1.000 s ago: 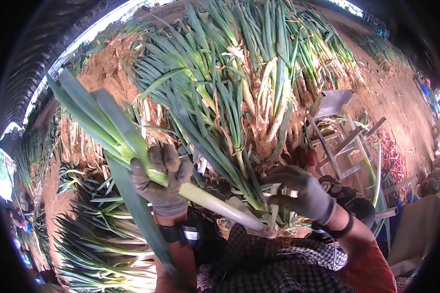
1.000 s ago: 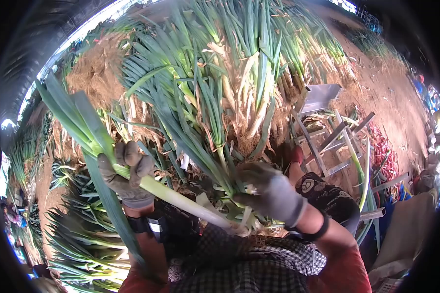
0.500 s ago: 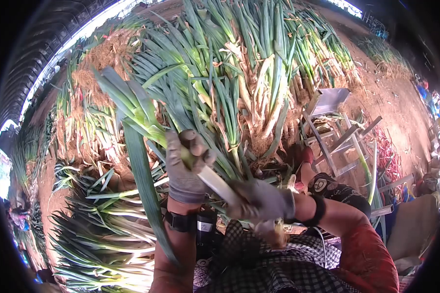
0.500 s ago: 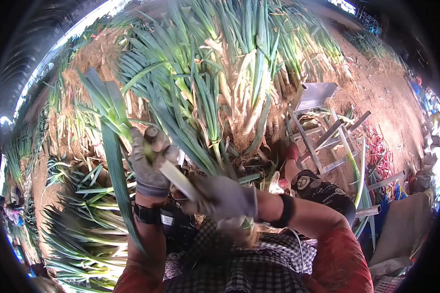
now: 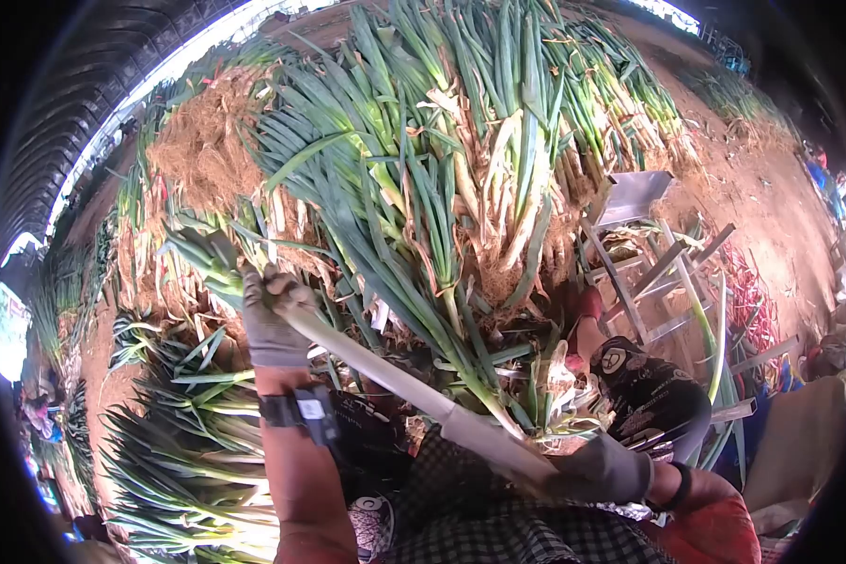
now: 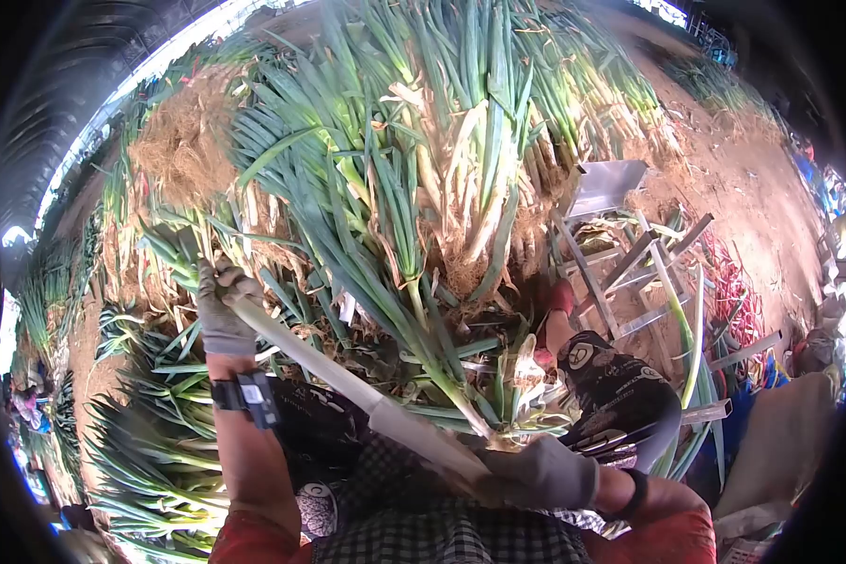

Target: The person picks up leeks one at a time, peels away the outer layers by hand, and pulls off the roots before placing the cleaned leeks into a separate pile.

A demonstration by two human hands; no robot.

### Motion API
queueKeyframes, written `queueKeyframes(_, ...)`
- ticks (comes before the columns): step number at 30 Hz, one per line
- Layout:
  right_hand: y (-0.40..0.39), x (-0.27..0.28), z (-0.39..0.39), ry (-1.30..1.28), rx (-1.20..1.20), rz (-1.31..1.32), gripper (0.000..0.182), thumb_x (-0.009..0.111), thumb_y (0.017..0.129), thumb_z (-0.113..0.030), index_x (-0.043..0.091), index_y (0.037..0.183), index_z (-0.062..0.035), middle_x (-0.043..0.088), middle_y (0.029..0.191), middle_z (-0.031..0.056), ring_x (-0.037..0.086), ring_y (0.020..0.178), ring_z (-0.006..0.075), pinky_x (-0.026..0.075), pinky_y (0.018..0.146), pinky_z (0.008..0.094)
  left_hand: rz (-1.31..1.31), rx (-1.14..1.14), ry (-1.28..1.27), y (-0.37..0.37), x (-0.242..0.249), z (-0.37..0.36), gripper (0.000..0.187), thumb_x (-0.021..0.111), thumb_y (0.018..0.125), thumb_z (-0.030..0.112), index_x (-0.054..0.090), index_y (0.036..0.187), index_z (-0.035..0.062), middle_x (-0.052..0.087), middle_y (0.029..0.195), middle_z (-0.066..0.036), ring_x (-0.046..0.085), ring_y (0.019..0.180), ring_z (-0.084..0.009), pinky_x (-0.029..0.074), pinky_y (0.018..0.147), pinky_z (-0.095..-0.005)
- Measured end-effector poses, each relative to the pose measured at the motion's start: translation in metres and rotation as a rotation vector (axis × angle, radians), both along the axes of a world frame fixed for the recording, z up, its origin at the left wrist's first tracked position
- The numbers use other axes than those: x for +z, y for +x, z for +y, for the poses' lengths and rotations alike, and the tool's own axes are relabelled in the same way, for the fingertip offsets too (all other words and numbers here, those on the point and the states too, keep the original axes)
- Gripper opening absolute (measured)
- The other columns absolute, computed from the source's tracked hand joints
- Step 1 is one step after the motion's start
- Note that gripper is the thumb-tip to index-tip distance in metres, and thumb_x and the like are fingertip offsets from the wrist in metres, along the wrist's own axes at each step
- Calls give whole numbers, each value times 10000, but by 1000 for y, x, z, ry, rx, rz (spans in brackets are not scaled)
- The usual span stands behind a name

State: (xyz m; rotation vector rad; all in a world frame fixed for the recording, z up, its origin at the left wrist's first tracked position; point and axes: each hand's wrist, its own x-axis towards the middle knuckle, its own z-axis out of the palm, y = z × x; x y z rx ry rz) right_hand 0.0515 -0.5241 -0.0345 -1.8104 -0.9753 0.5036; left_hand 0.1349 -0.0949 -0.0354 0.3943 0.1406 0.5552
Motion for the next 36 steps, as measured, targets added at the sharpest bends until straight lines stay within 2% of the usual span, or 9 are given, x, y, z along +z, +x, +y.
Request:
queueKeyframes(5,-9,-5,-70,-618,204,-701,219,608,894,-332,673,873,-124,600,601,39,629,525,179,455,429,350,-131,23,41,-26,12,85,274,557,950,326,581,828,81,515,597,17,402,424,-66,417,488,-220)
queueKeyframes(6,6,18,-53,-993,197,-421,296,611,856,-413,653,834,-121,620,645,43,636,554,194,467,469,356,-136,25,51,-26,14,86,306,529,960,337,573,810,74,504,594,14,385,424,-76,404,485,-231)
queueKeyframes(9,38,25,-19,-847,-105,-802,292,649,823,-405,642,857,-115,607,664,67,631,608,234,490,569,387,-151,31,112,-28,36,57,362,450,990,358,562,782,83,488,588,17,371,439,-81,398,502,-252)
queueKeyframes(12,74,22,29,-271,-216,-647,298,656,830,-377,639,906,-90,625,709,86,642,660,273,500,616,398,-118,208,235,-33,60,29,318,450,998,312,583,829,78,500,626,18,411,475,-73,418,512,-242)
queueKeyframes(15,118,-6,60,-448,-112,-417,312,592,868,-383,646,946,-86,641,741,130,648,709,322,503,645,439,-109,251,321,-44,63,39,281,415,1009,290,575,898,86,497,640,7,367,452,-66,393,506,-220)
queueKeyframes(22,192,-346,106,-967,243,-309,389,569,857,-425,658,1053,-101,692,970,141,667,873,345,516,794,442,-94,55,627,-57,43,18,248,499,960,307,569,956,69,489,733,-43,387,489,-82,367,514,-264)
queueKeyframes(24,157,-368,112,-953,71,-46,521,585,834,-487,635,1129,-60,651,1111,193,638,983,368,499,873,425,-36,-20,642,-52,33,15,221,539,913,302,550,913,82,486,724,-38,377,471,-87,363,506,-286)
queueKeyframes(31,116,-353,128,-731,-179,309,748,660,767,-573,568,1161,56,619,1095,286,631,993,366,483,866,425,323,92,797,-47,0,2,140,469,898,217,438,829,99,399,699,-9,385,560,-102,395,532,-283)
queueKeyframes(36,133,-240,141,-183,-131,335,537,661,869,-364,517,1188,44,650,973,155,613,867,197,491,780,329,336,158,824,-46,-4,-15,170,494,840,213,511,837,44,448,674,-34,387,422,-115,424,496,-294)
